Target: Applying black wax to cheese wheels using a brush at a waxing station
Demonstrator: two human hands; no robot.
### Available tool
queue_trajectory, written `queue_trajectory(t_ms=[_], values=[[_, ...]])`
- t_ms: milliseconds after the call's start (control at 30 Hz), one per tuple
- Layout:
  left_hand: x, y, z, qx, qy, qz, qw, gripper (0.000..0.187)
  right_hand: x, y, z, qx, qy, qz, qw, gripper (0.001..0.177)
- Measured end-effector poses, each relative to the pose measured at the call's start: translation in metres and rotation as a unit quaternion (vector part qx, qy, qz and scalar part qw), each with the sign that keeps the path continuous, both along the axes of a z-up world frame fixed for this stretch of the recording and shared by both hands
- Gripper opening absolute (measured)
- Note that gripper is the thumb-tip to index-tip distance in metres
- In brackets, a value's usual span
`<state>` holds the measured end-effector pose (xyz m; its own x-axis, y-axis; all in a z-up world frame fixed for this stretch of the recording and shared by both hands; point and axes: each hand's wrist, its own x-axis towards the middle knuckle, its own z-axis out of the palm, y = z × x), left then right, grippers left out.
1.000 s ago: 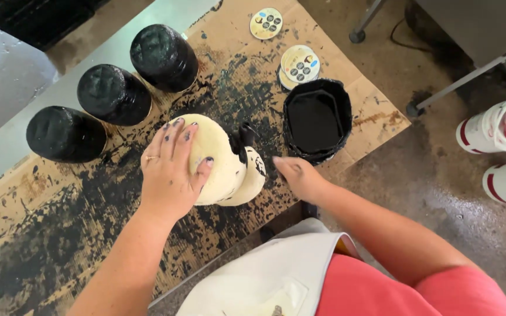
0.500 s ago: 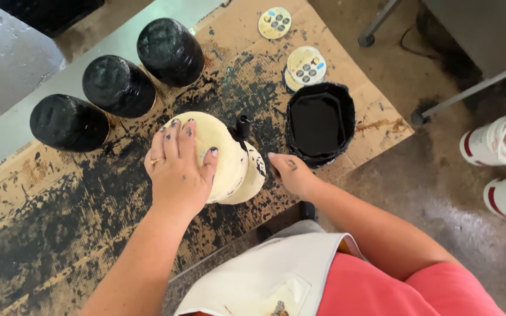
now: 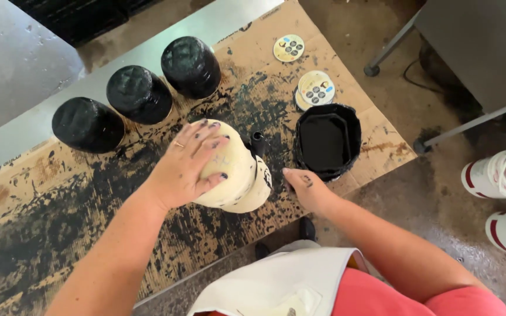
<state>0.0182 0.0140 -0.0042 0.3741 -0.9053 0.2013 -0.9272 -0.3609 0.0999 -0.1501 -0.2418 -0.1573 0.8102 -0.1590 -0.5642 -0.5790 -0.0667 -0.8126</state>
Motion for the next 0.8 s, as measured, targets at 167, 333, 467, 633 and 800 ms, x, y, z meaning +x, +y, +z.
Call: queue_trajectory(t_ms=[167, 333, 467, 633, 800], values=[[-0.022, -0.010, 0.001, -0.004, -0.013, 0.056, 0.998, 0.060, -0.049, -0.007, -0.020, 0.005, 0.005, 0.011, 1.000, 0.044], [-0.040, -0.018, -0.012, -0.011, 0.033, 0.166, 0.985, 0.062, 0.006, -0.011, 0.038, -0.073, -0.078, 0.028, 0.994, 0.041], [-0.044, -0.020, -0.019, -0.022, 0.016, 0.192, 0.981, 0.060, 0.041, -0.011, 0.055, 0.046, -0.051, 0.032, 0.997, 0.049], [-0.042, -0.022, -0.025, -0.009, 0.046, 0.217, 0.975, 0.058, -0.019, -0.030, 0.024, -0.009, -0.099, 0.072, 0.992, 0.046], [-0.041, -0.027, -0.045, -0.097, -0.052, 0.227, 0.968, 0.048, 0.012, -0.013, 0.130, -0.060, -0.074, 0.067, 0.993, 0.051]])
